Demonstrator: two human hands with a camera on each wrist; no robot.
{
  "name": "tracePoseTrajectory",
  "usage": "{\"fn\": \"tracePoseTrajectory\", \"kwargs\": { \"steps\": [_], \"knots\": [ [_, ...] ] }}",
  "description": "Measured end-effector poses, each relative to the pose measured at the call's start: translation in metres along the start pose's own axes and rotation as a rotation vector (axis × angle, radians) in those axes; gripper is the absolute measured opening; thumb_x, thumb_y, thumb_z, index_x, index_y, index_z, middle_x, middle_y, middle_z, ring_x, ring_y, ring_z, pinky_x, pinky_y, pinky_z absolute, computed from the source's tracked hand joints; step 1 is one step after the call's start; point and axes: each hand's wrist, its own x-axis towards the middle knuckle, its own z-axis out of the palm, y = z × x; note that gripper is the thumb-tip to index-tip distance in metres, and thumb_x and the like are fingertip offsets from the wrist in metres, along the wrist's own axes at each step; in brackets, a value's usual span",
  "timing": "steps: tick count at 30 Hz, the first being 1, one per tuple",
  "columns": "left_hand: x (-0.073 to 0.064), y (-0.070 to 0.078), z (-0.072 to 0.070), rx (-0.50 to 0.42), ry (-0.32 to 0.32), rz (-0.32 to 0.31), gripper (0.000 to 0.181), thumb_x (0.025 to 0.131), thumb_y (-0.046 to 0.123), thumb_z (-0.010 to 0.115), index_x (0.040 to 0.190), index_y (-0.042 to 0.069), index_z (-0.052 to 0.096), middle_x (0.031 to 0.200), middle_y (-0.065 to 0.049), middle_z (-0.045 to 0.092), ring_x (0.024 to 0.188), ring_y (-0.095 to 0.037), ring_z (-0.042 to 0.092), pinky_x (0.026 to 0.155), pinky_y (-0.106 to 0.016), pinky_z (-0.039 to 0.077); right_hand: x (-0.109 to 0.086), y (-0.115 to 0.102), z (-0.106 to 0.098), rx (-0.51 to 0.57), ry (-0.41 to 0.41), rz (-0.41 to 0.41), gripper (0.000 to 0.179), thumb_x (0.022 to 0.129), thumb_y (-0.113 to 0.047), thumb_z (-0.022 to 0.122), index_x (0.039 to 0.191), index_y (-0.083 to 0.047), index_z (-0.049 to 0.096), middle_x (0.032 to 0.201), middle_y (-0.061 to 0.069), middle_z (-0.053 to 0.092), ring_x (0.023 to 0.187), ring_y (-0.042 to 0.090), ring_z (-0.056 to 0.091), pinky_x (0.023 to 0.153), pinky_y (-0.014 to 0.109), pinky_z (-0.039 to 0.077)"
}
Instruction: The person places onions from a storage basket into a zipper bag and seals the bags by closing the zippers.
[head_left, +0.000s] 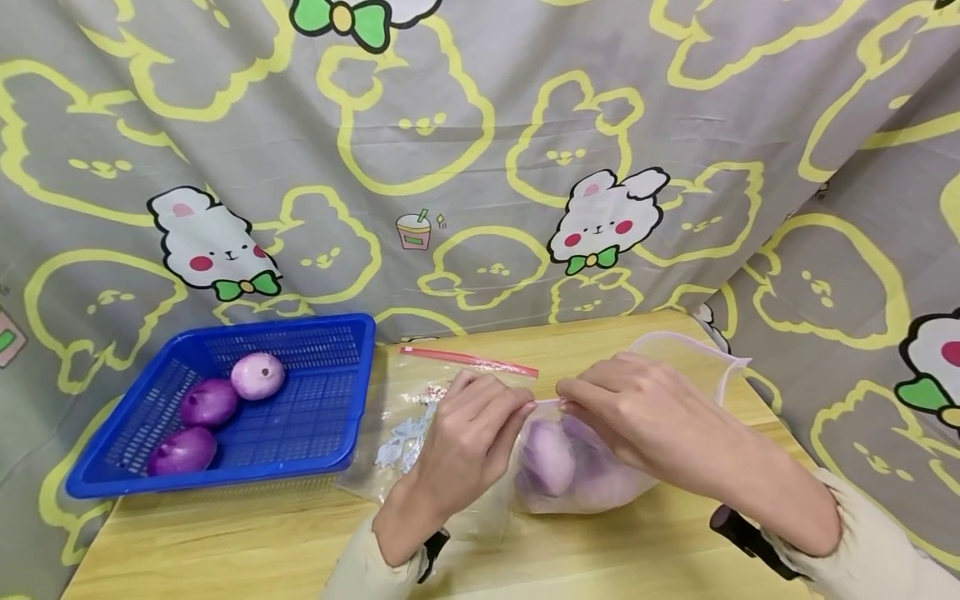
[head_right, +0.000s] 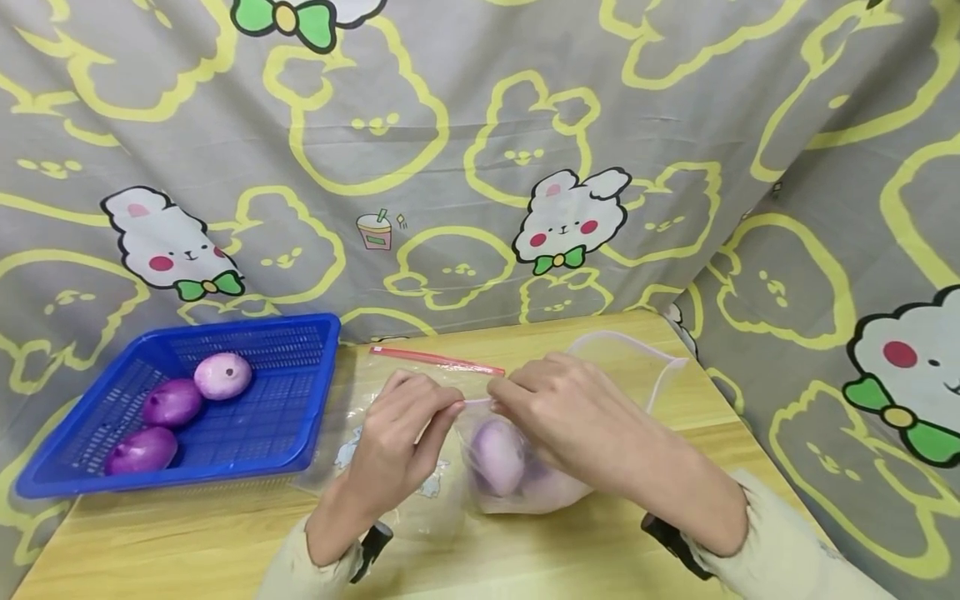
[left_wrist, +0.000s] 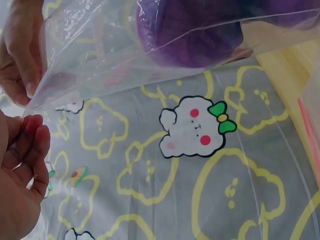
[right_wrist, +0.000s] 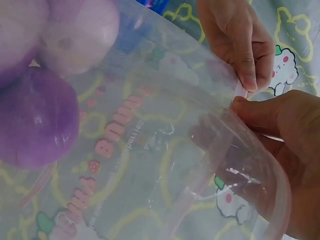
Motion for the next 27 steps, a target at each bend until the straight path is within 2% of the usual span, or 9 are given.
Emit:
{"fn": "tracePoseTrajectory", "kwargs": {
  "steps": [2, 4, 7, 11, 13, 17, 27],
  "knots": [
    [-0.001, -0.002, -0.001, -0.001, -0.002, -0.002, 0.015, 0.101, 0.009, 0.057, 0.093, 0.005, 0.069, 0.077, 0.001, 0.064, 0.067, -0.01, 0.056, 0.072, -0.028, 0.046, 0.0, 0.001, 0.001, -0.012, -0.004, -0.003, 0.007, 0.094, -0.01, 0.062, 0.098, -0.011, 0.068, 0.08, -0.007, 0.06, 0.07, 0.009, 0.058, 0.064, 0.028, 0.052],
    [-0.001, -0.003, -0.002, 0.0, -0.001, -0.006, 0.015, 0.101, 0.009, 0.057, 0.093, 0.005, 0.069, 0.077, 0.001, 0.063, 0.067, -0.01, 0.056, 0.071, -0.028, 0.046, 0.001, 0.002, 0.001, -0.027, -0.004, -0.007, 0.01, 0.089, -0.007, 0.065, 0.097, -0.011, 0.067, 0.08, -0.006, 0.06, 0.069, 0.01, 0.056, 0.062, 0.027, 0.051],
    [-0.001, -0.004, -0.003, 0.005, -0.003, -0.006, 0.015, 0.101, 0.01, 0.057, 0.093, 0.005, 0.069, 0.076, 0.001, 0.062, 0.066, -0.01, 0.055, 0.071, -0.028, 0.046, 0.001, 0.004, 0.001, -0.048, -0.001, -0.01, 0.007, 0.095, -0.012, 0.06, 0.095, -0.01, 0.066, 0.078, -0.005, 0.059, 0.068, 0.01, 0.054, 0.06, 0.026, 0.05],
    [0.004, -0.003, -0.001, 0.007, 0.0, 0.009, 0.015, 0.101, 0.009, 0.057, 0.093, 0.005, 0.069, 0.076, 0.001, 0.063, 0.066, -0.011, 0.055, 0.071, -0.028, 0.046, -0.001, 0.004, -0.006, -0.087, 0.025, -0.01, 0.035, 0.107, -0.025, 0.038, 0.093, -0.009, 0.066, 0.077, -0.003, 0.059, 0.068, 0.012, 0.054, 0.058, 0.028, 0.049],
    [0.007, -0.002, 0.0, 0.008, 0.001, 0.023, 0.013, 0.1, 0.008, 0.058, 0.094, 0.005, 0.069, 0.078, 0.0, 0.064, 0.068, -0.011, 0.056, 0.072, -0.029, 0.047, -0.002, 0.004, -0.012, -0.117, 0.053, -0.013, 0.039, 0.108, -0.027, 0.034, 0.094, -0.008, 0.066, 0.078, -0.002, 0.059, 0.068, 0.013, 0.054, 0.057, 0.029, 0.049],
    [0.013, 0.001, 0.001, 0.015, 0.0, 0.051, 0.01, 0.098, 0.007, 0.06, 0.095, 0.004, 0.07, 0.082, -0.001, 0.067, 0.071, -0.013, 0.059, 0.075, -0.03, 0.048, -0.006, 0.002, -0.022, -0.149, 0.1, -0.021, 0.038, 0.109, -0.026, 0.036, 0.097, -0.007, 0.066, 0.079, 0.0, 0.06, 0.068, 0.016, 0.053, 0.057, 0.032, 0.048],
    [0.015, 0.001, -0.001, 0.02, 0.008, 0.06, 0.013, 0.098, 0.005, 0.058, 0.092, 0.002, 0.068, 0.078, -0.002, 0.064, 0.069, -0.015, 0.057, 0.075, -0.033, 0.049, -0.018, 0.008, -0.031, -0.162, 0.072, 0.02, 0.041, 0.109, -0.027, 0.035, 0.094, -0.006, 0.066, 0.079, 0.0, 0.058, 0.07, 0.016, 0.052, 0.061, 0.032, 0.048]
  ]
}}
